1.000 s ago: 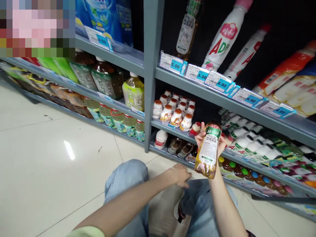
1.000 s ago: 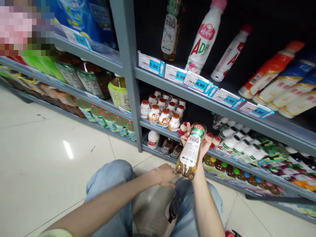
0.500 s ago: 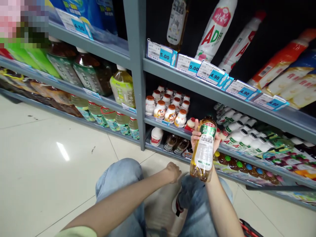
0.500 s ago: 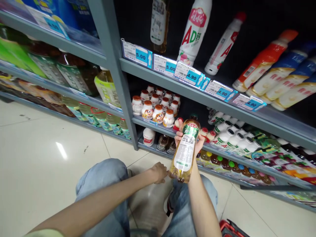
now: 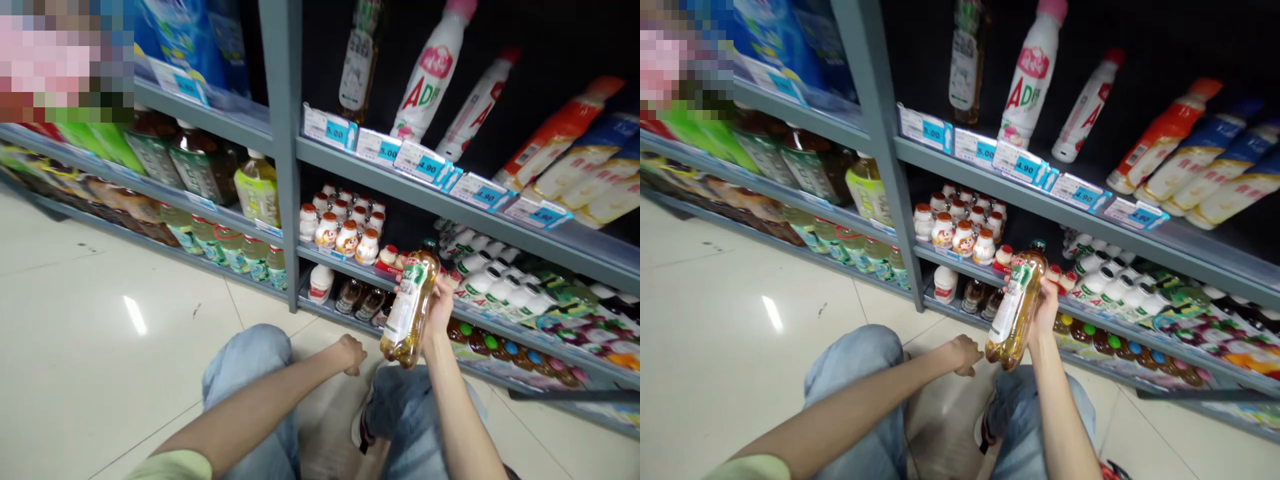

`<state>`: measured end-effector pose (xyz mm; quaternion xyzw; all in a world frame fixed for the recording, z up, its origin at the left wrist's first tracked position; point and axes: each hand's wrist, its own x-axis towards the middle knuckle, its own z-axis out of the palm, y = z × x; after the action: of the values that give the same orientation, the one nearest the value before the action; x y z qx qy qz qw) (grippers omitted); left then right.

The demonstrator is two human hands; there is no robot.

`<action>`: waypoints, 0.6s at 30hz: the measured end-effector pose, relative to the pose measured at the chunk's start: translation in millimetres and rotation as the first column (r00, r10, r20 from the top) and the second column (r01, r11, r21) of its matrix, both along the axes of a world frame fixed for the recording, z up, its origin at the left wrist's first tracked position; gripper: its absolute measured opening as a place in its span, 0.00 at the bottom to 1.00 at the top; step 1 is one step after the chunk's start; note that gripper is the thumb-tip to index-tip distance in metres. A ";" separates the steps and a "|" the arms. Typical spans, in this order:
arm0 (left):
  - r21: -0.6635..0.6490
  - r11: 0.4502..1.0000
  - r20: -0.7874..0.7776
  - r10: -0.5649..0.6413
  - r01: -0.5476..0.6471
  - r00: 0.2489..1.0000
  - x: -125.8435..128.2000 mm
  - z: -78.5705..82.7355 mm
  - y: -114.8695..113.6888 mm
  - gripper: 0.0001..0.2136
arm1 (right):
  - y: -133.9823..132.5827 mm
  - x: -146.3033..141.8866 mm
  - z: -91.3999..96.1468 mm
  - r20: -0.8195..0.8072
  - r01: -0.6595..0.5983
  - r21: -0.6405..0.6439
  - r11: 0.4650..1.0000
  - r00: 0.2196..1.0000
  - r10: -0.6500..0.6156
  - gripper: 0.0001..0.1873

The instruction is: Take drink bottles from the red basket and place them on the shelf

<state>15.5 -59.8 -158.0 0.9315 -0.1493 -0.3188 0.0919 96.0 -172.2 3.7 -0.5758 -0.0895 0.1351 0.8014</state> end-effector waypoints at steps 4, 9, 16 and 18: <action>0.031 0.999 0.009 0.018 -0.019 1.000 14.1 2.2 -4.8 0.18 | 0.2 -6.9 -0.9 0.200 0.092 -0.062 0.994 0.977 -0.078 0.41; 0.058 0.998 0.033 -0.011 0.009 0.999 28.5 0.3 0.4 0.18 | -4.2 -26.2 30.2 0.524 0.158 -0.299 0.941 0.851 0.024 0.36; 0.054 0.999 0.032 -0.002 0.000 0.999 23.6 -12.6 23.0 0.25 | 12.9 -49.5 166.5 0.845 0.422 0.114 0.900 0.435 -0.312 0.45; 0.081 0.997 0.009 0.001 -0.002 1.000 22.7 -12.3 26.7 0.24 | 27.4 -44.9 203.8 0.882 0.382 0.256 0.888 0.285 -0.377 0.46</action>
<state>38.2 -33.0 -170.3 0.9359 -0.1361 -0.3203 0.0537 51.1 -144.8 207.5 -0.5587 -0.3753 -0.3974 0.6237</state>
